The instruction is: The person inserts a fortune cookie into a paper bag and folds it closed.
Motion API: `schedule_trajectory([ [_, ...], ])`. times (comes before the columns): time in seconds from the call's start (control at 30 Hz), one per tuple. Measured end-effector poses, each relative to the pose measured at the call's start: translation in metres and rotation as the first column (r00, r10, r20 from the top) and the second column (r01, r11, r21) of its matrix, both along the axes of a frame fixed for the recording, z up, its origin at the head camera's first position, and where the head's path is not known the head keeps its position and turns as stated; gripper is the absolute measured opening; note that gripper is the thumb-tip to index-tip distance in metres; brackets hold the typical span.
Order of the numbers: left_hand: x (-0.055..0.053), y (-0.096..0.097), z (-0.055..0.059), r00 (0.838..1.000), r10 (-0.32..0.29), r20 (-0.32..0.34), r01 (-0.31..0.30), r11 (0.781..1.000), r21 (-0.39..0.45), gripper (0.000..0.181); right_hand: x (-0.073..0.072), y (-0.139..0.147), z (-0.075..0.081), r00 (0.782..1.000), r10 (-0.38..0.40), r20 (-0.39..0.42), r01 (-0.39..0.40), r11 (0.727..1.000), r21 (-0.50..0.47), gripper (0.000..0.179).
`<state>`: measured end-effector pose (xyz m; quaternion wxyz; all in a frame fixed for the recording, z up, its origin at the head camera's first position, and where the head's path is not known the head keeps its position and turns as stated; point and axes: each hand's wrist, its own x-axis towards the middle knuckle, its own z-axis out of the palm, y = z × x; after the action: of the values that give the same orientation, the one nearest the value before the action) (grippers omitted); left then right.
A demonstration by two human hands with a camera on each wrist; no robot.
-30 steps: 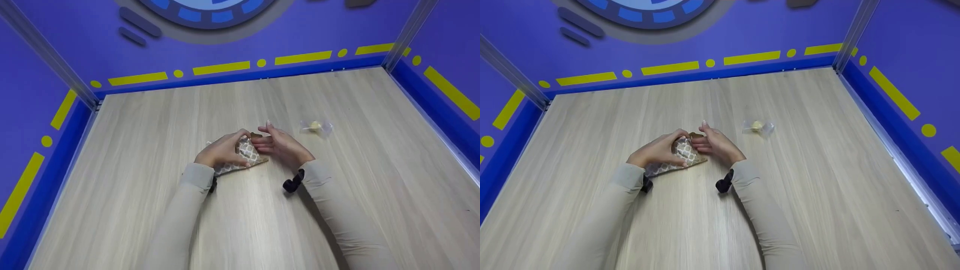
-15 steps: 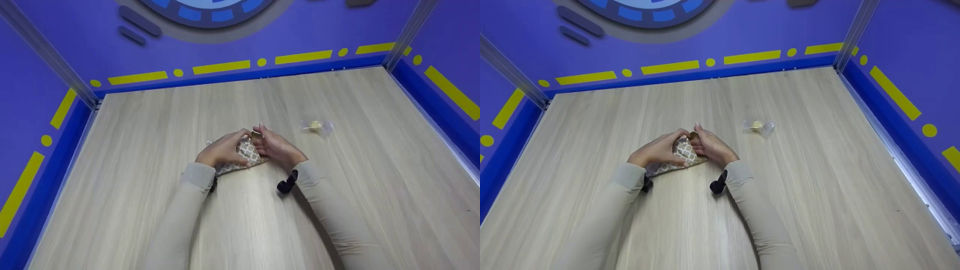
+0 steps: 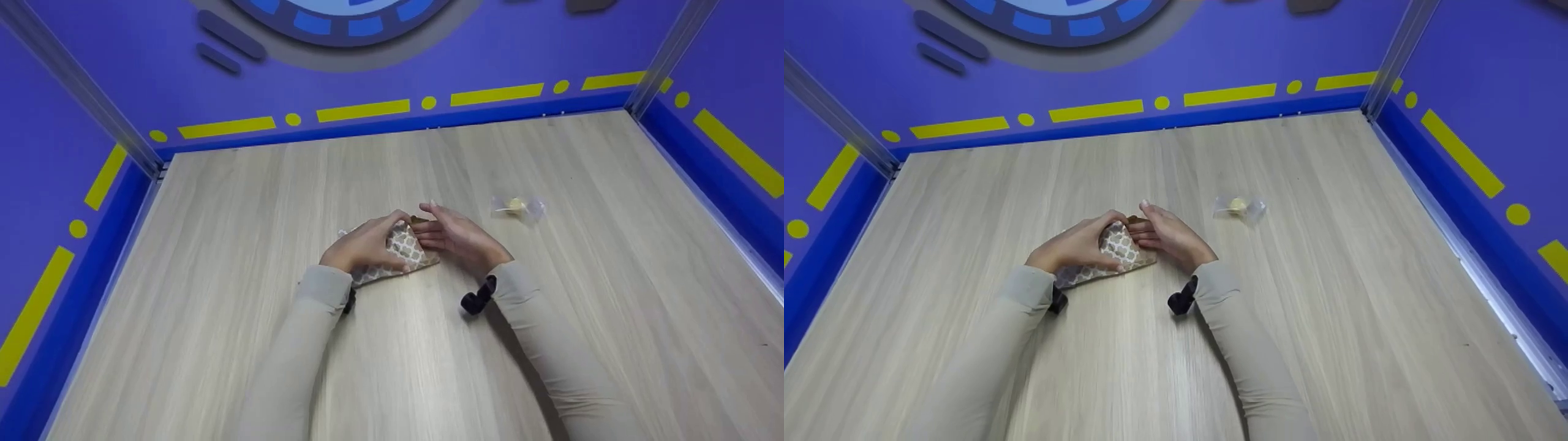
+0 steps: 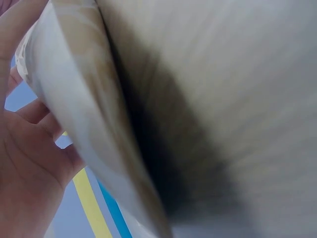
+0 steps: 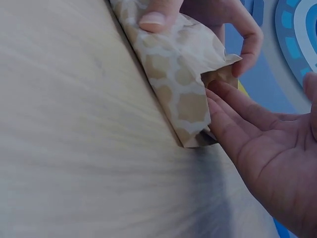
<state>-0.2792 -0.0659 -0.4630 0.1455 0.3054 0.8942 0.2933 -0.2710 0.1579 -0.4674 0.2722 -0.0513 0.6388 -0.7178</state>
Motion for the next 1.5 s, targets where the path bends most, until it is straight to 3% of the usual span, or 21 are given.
schedule_trajectory([
  [0.27, 0.001, 0.0, 0.0, 1.0, 0.014, 0.011, -0.014, 1.0, 0.0, 0.079, 0.0, 0.012, 0.003, 0.999, -0.034, -0.042, 0.035, 0.999, 0.023, 0.051],
  [0.57, -0.001, 0.001, -0.001, 1.0, 0.01, 0.012, -0.01, 1.0, -0.017, 0.083, -0.002, 0.027, 0.011, 0.992, 0.007, -0.128, 0.01, 0.992, 0.129, 0.051],
  [0.9, 0.0, 0.0, -0.001, 1.0, 0.014, 0.018, -0.013, 1.0, -0.007, 0.084, -0.006, 0.048, 0.022, 0.975, -0.009, -0.224, 0.068, 0.964, 0.256, 0.051],
  [1.13, 0.002, 0.0, -0.001, 1.0, 0.014, 0.025, -0.013, 0.999, -0.032, 0.084, -0.009, 0.067, 0.03, 0.936, 0.028, -0.352, 0.149, 0.872, 0.466, 0.053],
  [1.5, 0.0, -0.001, -0.002, 0.999, 0.018, 0.037, -0.017, 1.0, -0.024, 0.084, -0.013, 0.103, 0.039, 0.872, 0.105, -0.478, 0.213, 0.798, 0.564, 0.049],
])
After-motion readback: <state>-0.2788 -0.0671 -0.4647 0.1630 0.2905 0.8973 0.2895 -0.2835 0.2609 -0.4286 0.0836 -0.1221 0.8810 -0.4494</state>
